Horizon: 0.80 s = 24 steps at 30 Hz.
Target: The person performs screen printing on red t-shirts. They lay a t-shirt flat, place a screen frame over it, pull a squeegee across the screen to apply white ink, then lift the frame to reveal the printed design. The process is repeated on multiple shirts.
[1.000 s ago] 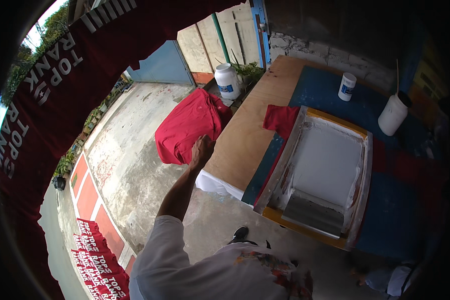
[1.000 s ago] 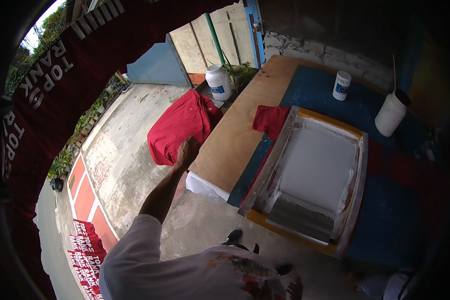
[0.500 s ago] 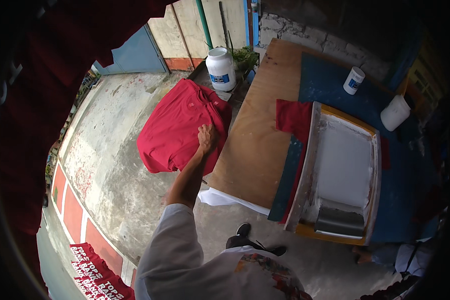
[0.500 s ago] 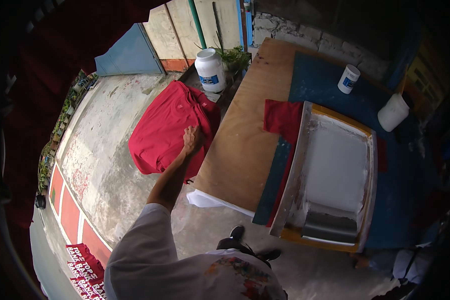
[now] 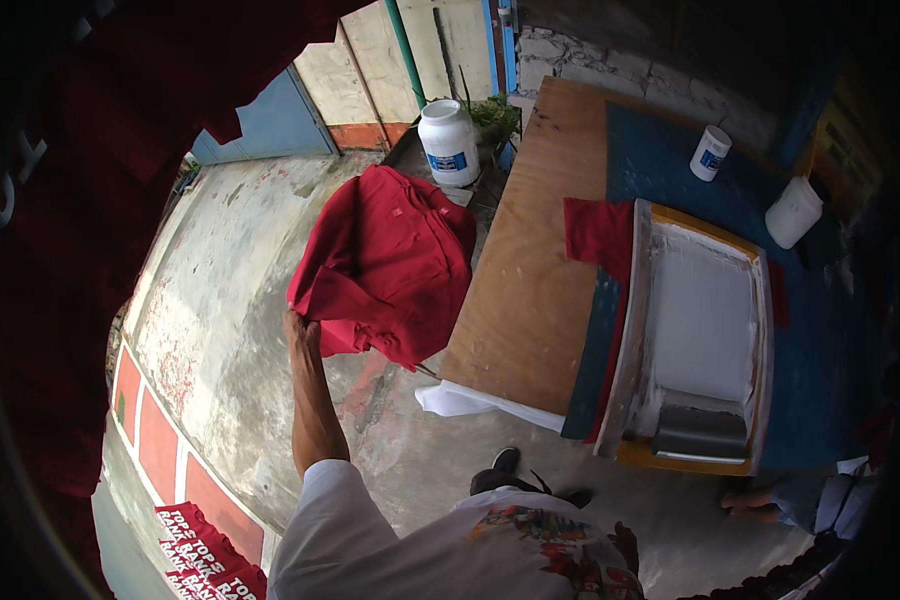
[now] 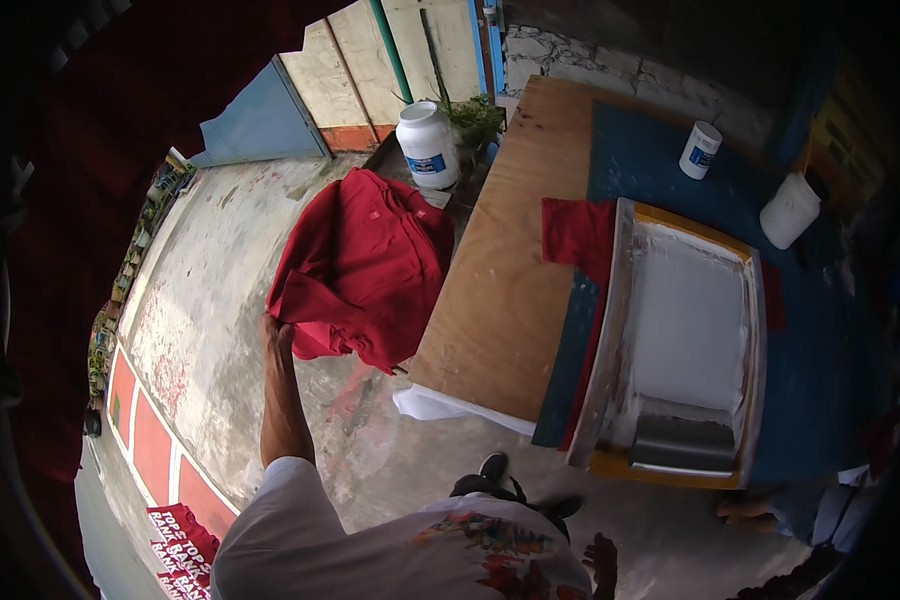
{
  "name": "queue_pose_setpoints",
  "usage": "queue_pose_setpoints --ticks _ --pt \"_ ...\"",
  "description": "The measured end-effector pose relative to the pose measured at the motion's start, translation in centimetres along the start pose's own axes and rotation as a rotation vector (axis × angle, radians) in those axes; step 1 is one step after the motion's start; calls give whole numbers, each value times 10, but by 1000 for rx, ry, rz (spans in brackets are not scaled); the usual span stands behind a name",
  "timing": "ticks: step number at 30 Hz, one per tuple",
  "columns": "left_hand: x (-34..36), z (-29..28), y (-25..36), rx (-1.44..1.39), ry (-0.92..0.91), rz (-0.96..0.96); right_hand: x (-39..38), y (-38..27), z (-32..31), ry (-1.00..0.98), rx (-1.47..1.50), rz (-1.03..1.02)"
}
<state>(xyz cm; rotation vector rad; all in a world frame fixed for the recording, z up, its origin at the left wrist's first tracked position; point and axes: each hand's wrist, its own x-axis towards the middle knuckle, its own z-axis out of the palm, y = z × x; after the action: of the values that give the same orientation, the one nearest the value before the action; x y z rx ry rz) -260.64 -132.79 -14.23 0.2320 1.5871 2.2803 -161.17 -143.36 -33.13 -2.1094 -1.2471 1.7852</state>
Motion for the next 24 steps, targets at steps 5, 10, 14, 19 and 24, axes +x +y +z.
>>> queue_pose_setpoints --ticks 5,10,14,19,24 --pt "-49 -175 111 -911 -451 -255 -11 -4 8 -73 -66 101" --pt "-179 -250 91 -66 -417 -120 -23 -12 13 29 150 350" --pt "-267 -213 1 -78 -329 -687 -21 -56 11 45 110 108" --pt "-378 -79 -93 -40 -402 -1281 -25 -172 43 -119 -252 -362" --pt "-483 84 -136 -6 -1098 -1604 -89 -273 64 -597 16 -491"
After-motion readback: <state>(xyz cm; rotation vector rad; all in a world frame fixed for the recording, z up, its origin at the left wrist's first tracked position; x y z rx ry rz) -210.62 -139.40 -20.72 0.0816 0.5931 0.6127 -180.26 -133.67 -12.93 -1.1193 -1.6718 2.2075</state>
